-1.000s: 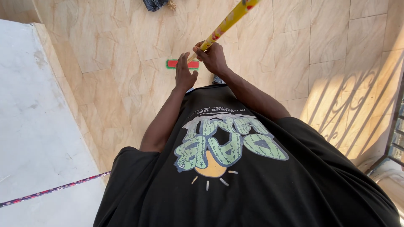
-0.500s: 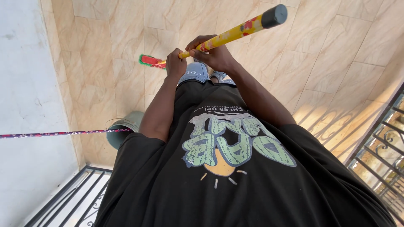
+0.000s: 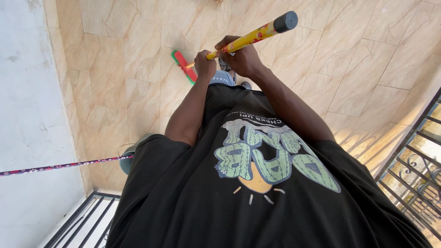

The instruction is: Sweeping the tiled floor of a balcony using a broom and preparing cleaning supplies.

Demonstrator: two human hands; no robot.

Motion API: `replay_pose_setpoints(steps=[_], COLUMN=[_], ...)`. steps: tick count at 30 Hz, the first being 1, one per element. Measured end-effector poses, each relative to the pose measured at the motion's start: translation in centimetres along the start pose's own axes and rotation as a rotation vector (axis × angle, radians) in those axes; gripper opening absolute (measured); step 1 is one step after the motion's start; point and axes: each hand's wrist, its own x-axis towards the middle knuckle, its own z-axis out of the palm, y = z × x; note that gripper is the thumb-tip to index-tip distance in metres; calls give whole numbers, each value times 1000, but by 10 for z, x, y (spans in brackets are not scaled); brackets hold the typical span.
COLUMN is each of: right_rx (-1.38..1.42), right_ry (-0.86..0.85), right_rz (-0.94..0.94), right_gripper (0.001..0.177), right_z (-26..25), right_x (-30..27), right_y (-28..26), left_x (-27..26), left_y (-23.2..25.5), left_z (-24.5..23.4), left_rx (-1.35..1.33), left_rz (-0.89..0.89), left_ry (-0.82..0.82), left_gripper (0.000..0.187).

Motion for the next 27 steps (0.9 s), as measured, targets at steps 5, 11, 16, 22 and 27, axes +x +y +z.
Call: replay_pose_setpoints(steps=[5, 11, 16, 22, 27], right_rx=[-144, -237, -304, -136, -89], right_ry=[82, 174, 247, 161, 69], right_rz=[-89, -104, -92, -140, -155], right_gripper=[15, 17, 18, 15, 11], right_z=[-33, -69, -92, -124, -158], right_x=[60, 98, 108, 122, 141], right_y=[-6, -13, -21, -23, -4], left_x=[71, 122, 138, 146, 159], left_y=[57, 101, 110, 119, 138], left_z=[6, 29, 39, 46, 67], left_rx=[-133, -218, -201, -143, -104], left_rz=[-61, 27, 154, 244, 169], left_ry=[-142, -209, -181, -121, -111], left_gripper=[17, 15, 13, 16, 15])
